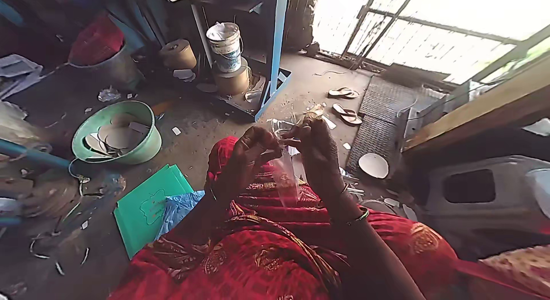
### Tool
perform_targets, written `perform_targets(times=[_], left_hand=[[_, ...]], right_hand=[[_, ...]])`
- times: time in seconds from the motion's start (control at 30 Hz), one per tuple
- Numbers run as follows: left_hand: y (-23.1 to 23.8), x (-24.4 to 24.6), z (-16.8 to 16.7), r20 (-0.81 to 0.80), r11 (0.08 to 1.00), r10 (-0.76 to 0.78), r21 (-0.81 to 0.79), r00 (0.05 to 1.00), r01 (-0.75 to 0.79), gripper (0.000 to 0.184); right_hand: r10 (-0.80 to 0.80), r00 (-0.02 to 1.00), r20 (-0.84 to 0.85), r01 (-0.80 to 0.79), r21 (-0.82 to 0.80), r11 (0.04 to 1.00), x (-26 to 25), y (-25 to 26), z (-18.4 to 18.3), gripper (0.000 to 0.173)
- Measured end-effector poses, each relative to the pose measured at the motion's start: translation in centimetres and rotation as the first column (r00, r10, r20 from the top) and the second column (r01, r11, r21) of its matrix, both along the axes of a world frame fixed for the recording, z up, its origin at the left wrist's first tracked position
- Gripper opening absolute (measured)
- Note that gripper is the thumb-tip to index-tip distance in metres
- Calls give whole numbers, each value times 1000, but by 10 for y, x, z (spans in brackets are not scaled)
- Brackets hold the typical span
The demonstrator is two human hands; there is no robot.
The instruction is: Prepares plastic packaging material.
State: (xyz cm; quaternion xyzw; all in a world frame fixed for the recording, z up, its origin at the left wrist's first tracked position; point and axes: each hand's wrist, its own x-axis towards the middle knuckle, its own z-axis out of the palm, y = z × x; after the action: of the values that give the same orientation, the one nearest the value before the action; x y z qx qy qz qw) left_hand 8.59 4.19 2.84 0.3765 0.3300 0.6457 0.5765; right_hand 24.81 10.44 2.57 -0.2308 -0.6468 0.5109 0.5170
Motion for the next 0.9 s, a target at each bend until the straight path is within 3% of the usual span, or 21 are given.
perform_targets(times=[0.1,0.2,0.27,0.37,0.47,0.6,0.8,0.9], left_hand=[[-1,-6,-4,-54,996,84,18,995,-84,12],[-4,-15,-3,-150,993,117,54,982,-110,19],[-9,-26,4,-72,996,88,6,994,-88,29],[-21,-52,10,-69,985,171,-14,983,-172,33],[-21,-87,7,-31,964,264,49,964,-262,29],[-39,-141,-14,-34,877,465,-116,884,-466,28],[-87,-206,-69,-289,799,541,-118,790,-590,33],[-101,-216,-88,-374,716,600,-144,707,-683,32]], right_hand=[[-115,989,89,102,140,985,3,6,-1,17],[-250,940,234,172,308,936,20,20,4,37],[-201,929,310,150,183,972,34,30,-3,60],[-16,933,359,91,-191,977,43,50,-44,86],[252,941,225,-109,-502,858,31,56,-90,83],[465,877,123,-328,-554,765,6,47,-133,66],[418,901,117,-233,-683,692,-13,37,-122,60],[428,894,131,-226,-693,685,-15,45,-123,63]])
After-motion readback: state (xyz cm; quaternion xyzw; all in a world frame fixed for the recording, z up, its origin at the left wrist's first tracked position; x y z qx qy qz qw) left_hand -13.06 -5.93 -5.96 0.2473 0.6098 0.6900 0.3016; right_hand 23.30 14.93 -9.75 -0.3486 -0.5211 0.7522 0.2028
